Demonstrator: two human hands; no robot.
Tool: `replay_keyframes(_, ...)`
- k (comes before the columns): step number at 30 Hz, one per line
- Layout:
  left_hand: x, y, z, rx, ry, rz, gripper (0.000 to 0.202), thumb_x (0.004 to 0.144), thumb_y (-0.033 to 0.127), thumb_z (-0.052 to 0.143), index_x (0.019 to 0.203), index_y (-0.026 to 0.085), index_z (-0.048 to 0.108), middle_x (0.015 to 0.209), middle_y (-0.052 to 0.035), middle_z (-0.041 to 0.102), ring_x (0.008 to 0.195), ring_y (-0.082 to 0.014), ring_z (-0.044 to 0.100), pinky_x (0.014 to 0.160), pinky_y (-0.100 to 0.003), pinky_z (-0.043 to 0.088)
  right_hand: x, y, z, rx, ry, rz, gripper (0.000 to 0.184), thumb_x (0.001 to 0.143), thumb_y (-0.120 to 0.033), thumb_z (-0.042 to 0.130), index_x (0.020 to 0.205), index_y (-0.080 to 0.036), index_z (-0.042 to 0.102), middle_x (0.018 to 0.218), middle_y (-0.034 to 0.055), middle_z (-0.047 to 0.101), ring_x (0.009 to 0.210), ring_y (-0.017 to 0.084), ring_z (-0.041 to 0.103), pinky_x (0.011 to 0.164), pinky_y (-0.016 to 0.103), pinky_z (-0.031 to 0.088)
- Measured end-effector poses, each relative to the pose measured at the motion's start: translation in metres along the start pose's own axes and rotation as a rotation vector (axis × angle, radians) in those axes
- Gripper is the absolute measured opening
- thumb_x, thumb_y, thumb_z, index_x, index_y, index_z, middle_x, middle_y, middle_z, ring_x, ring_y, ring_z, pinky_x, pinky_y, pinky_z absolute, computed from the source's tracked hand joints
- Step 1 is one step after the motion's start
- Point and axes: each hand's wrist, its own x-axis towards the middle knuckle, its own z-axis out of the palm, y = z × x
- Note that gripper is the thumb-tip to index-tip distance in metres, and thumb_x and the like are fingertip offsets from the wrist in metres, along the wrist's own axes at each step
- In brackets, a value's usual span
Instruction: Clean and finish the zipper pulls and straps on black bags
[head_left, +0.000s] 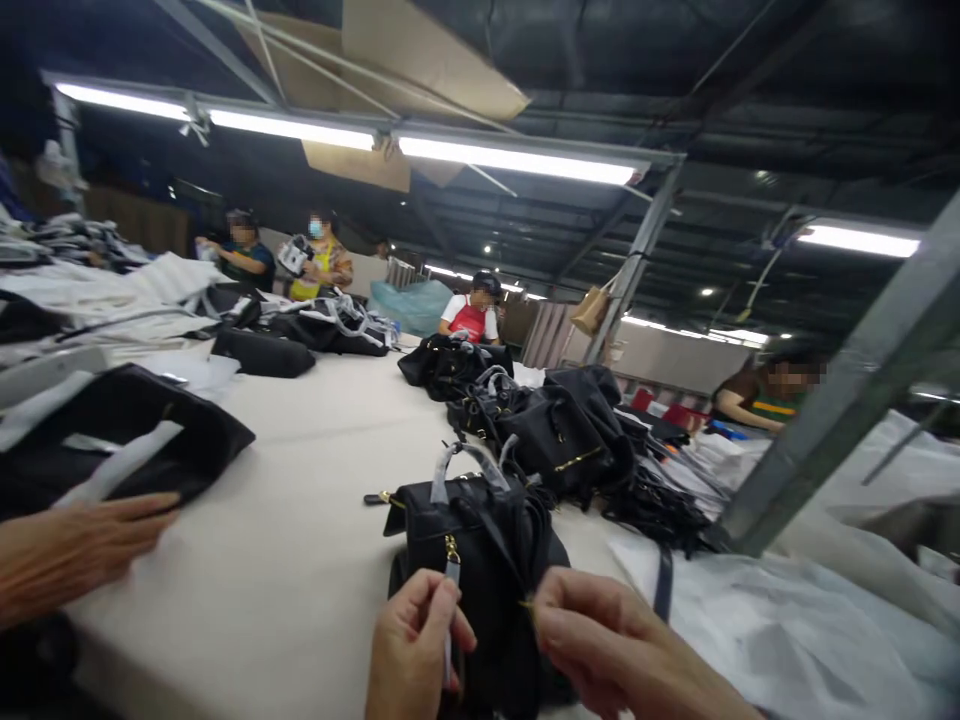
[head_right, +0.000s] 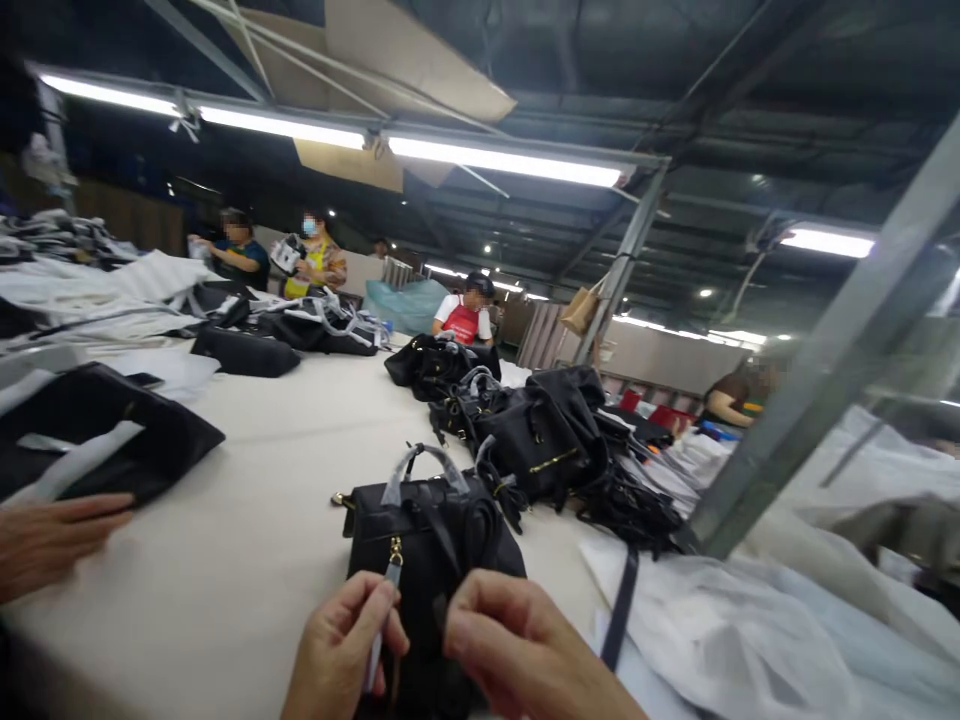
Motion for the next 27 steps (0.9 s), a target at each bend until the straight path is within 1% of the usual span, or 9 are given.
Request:
replay_keyframes(3,0.001,-0.006,-0.001,-0.003,-0.027,0.030,0.049,0.072,0.067,0.063,0.068,0.018,0.058,0.045,0.0018,0.059,0.030,-0.0059,0.037,0.032,-0.017,0.027,0.046,-0.023,0.024,-0.236,-0.057,-0.126,0.018,0.072,-0.033,0.056,0.060,-0.020,0.052,0.051,-0.0073,0.038,0.049,0.009,0.029,0.047,0.024,0.020)
replay_keyframes(5,0.001,-0.008,-0.001,0.009,-0.031,0.042,0.050,0.073,0.068,0.062,0.067,0.019,0.059,0.045,0.0012,0.059,0.031,-0.0066,0.036,0.032,-0.018,0.025,0.066,-0.018,0.029,-0.394,-0.031,-0.172,0.017,0.071,-0.026,0.050,0.056,-0.020,0.050,0.052,-0.0068,0.039,0.051,0.009,0.031,0.049,0.023,0.023)
replay_keyframes(8,0.001,-0.011,-0.001,0.018,0.006,0.068,0.049,0.074,0.067,0.061,0.066,0.019,0.061,0.044,0.0006,0.058,0.034,-0.0075,0.035,0.034,-0.020,0.021,0.082,-0.003,0.027,-0.547,0.007,-0.160,0.020,0.072,-0.026,0.048,0.052,-0.021,0.045,0.052,-0.0066,0.037,0.052,0.010,0.034,0.049,0.024,0.024)
replay_keyframes(11,0.001,-0.013,-0.001,0.045,0.032,0.100,0.047,0.076,0.066,0.061,0.067,0.019,0.062,0.044,0.0007,0.057,0.038,-0.0093,0.037,0.039,-0.021,0.026,0.087,0.007,0.026,-0.610,0.077,-0.170,0.025,0.073,-0.027,0.050,0.049,-0.021,0.043,0.051,-0.0061,0.038,0.052,0.011,0.037,0.050,0.025,0.024)
replay_keyframes(14,0.001,-0.015,-0.002,0.096,0.037,0.148,0.047,0.078,0.065,0.059,0.066,0.020,0.061,0.046,0.0000,0.057,0.044,-0.0119,0.045,0.048,-0.022,0.034,0.088,0.009,0.027,-0.649,0.128,-0.178,0.027,0.074,-0.027,0.051,0.048,-0.021,0.045,0.050,-0.0052,0.041,0.054,0.012,0.041,0.051,0.025,0.025)
replay_keyframes(17,0.000,-0.018,-0.003,0.148,0.075,0.185,0.043,0.079,0.064,0.059,0.070,0.022,0.059,0.047,0.0005,0.057,0.045,-0.0136,0.048,0.050,-0.023,0.037,0.088,0.009,0.030,-0.675,0.159,-0.173,0.028,0.073,-0.028,0.052,0.047,-0.021,0.045,0.052,-0.0041,0.045,0.056,0.013,0.044,0.052,0.026,0.026)
replay_keyframes(20,-0.001,-0.019,-0.003,0.211,0.159,0.261,0.037,0.080,0.057,0.061,0.096,0.024,0.061,0.049,0.0019,0.059,0.044,-0.0163,0.051,0.053,-0.025,0.042,0.088,0.009,0.031,-0.680,0.157,-0.156,0.027,0.072,-0.027,0.051,0.047,-0.021,0.045,0.049,-0.0045,0.042,0.053,0.012,0.041,0.049,0.027,0.023)
replay_keyframes(23,-0.004,-0.019,-0.005,0.295,0.176,0.310,0.047,0.082,0.054,0.059,0.120,0.025,0.059,0.055,-0.0002,0.063,0.050,-0.0196,0.057,0.059,-0.026,0.046,0.089,0.009,0.030,-0.662,0.144,-0.147,0.025,0.071,-0.026,0.051,0.047,-0.021,0.045,0.047,-0.0053,0.040,0.049,0.011,0.038,0.047,0.027,0.021)
replay_keyframes(27,-0.004,-0.016,-0.009,0.349,0.147,0.275,0.040,0.081,0.057,0.059,0.107,0.027,0.069,0.060,-0.0031,0.066,0.053,-0.0189,0.059,0.060,-0.025,0.048,0.090,0.013,0.029,-0.598,0.125,-0.146,0.027,0.071,-0.028,0.051,0.046,-0.021,0.045,0.047,-0.0054,0.039,0.049,0.010,0.036,0.046,0.026,0.020)
